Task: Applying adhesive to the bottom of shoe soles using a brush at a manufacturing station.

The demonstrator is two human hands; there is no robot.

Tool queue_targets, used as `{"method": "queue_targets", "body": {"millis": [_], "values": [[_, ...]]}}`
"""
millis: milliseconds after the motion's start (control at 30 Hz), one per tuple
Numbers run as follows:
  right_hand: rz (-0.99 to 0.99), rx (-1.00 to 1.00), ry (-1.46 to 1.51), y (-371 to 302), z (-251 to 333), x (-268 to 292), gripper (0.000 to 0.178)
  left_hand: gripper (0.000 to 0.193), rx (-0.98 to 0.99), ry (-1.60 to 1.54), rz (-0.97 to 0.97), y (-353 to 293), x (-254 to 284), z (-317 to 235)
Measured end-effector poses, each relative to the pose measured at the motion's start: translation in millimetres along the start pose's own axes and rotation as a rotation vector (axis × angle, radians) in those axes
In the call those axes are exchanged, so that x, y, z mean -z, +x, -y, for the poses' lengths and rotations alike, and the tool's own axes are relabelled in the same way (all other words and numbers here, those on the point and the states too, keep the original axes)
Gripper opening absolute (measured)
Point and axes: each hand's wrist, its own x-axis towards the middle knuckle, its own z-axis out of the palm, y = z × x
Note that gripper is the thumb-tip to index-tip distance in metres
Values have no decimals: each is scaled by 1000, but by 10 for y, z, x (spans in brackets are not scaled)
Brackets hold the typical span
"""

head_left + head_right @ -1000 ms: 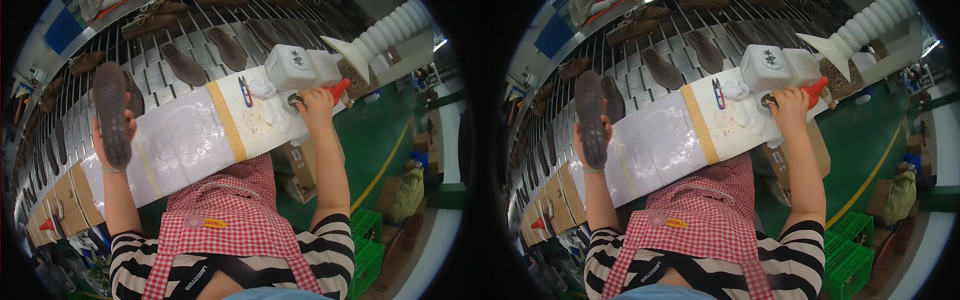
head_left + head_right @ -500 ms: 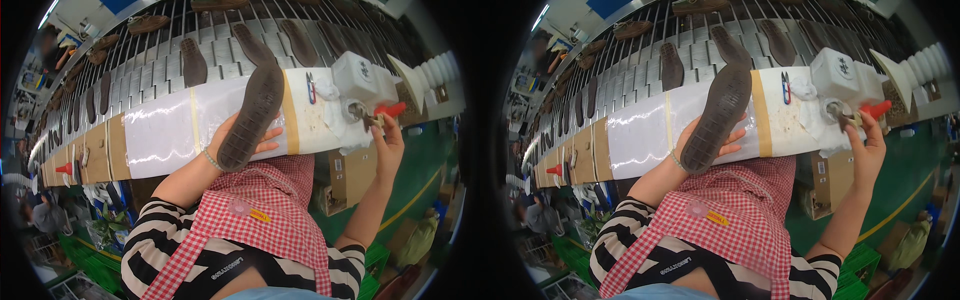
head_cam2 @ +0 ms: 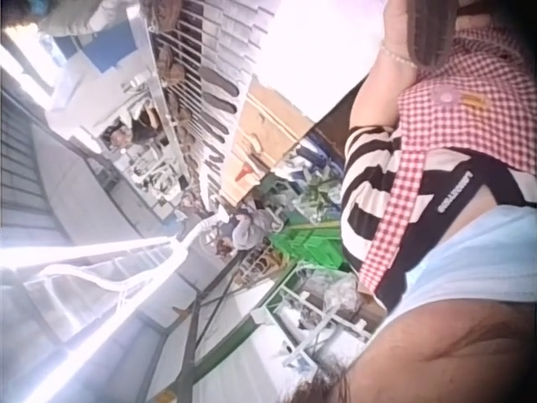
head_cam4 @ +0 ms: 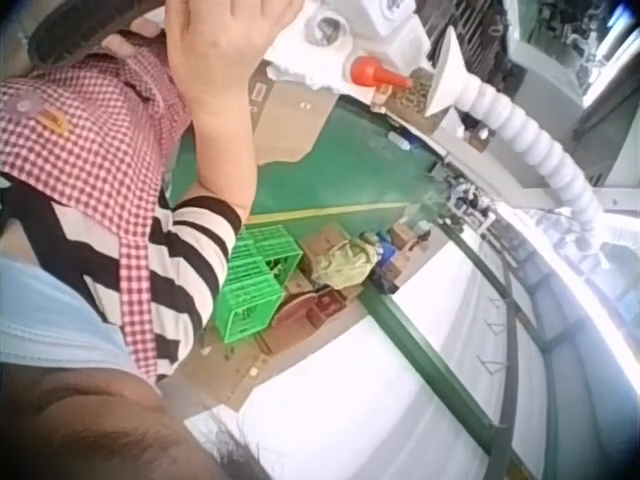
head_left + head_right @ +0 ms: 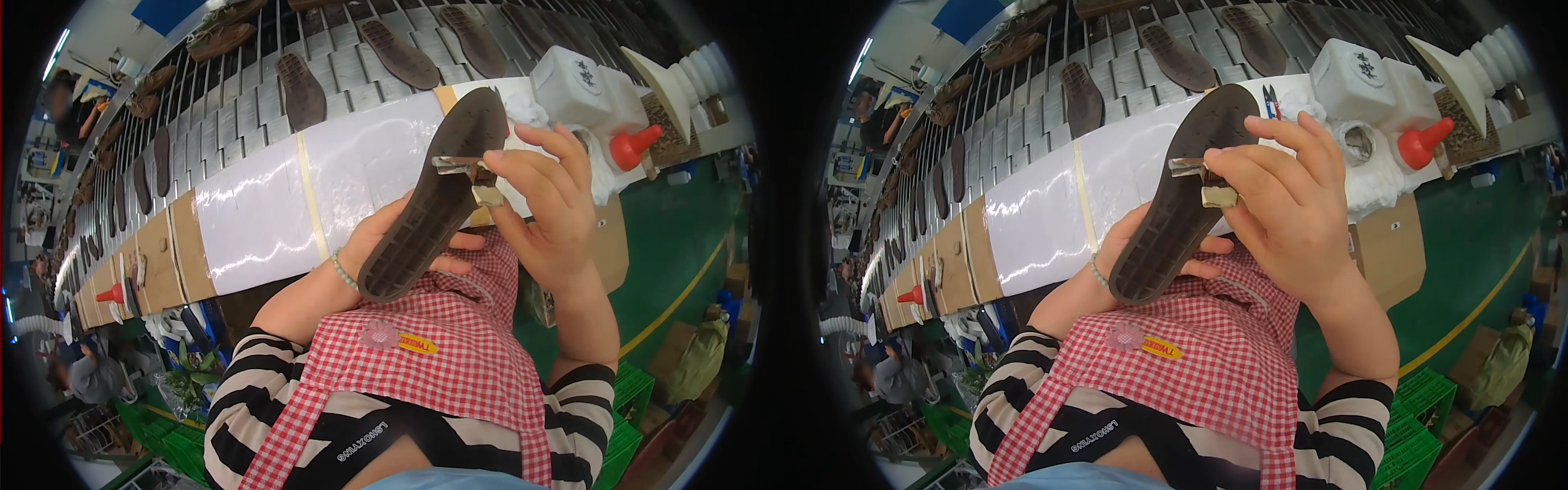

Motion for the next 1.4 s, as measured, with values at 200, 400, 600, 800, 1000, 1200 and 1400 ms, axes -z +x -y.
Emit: {"method": "queue_targets", "body": {"millis": [200, 400, 600, 800, 1000, 1200, 1400], "values": [[53, 15, -5, -12, 58, -7, 48, 55, -6, 82, 7, 5, -81, -10], [77, 1, 105, -91, 176, -101, 45, 53, -30, -178, 29, 8, -37, 10], [131, -28, 152, -144, 297, -176, 43, 47, -123, 1, -210, 100, -111, 25], [174, -30, 265, -167, 385, -230, 44, 48, -198, -120, 22, 171, 52, 7], [177, 25, 317, -195, 437, -280, 41, 49, -167, -198, 197, 307, 287, -40], [297, 83, 349, -151, 422, -205, 43, 38, -146, -125, -21, 254, 64, -38], [234, 40, 311, -109, 419, -237, 37, 39, -182, -51, 10, 249, 141, -42]]}}
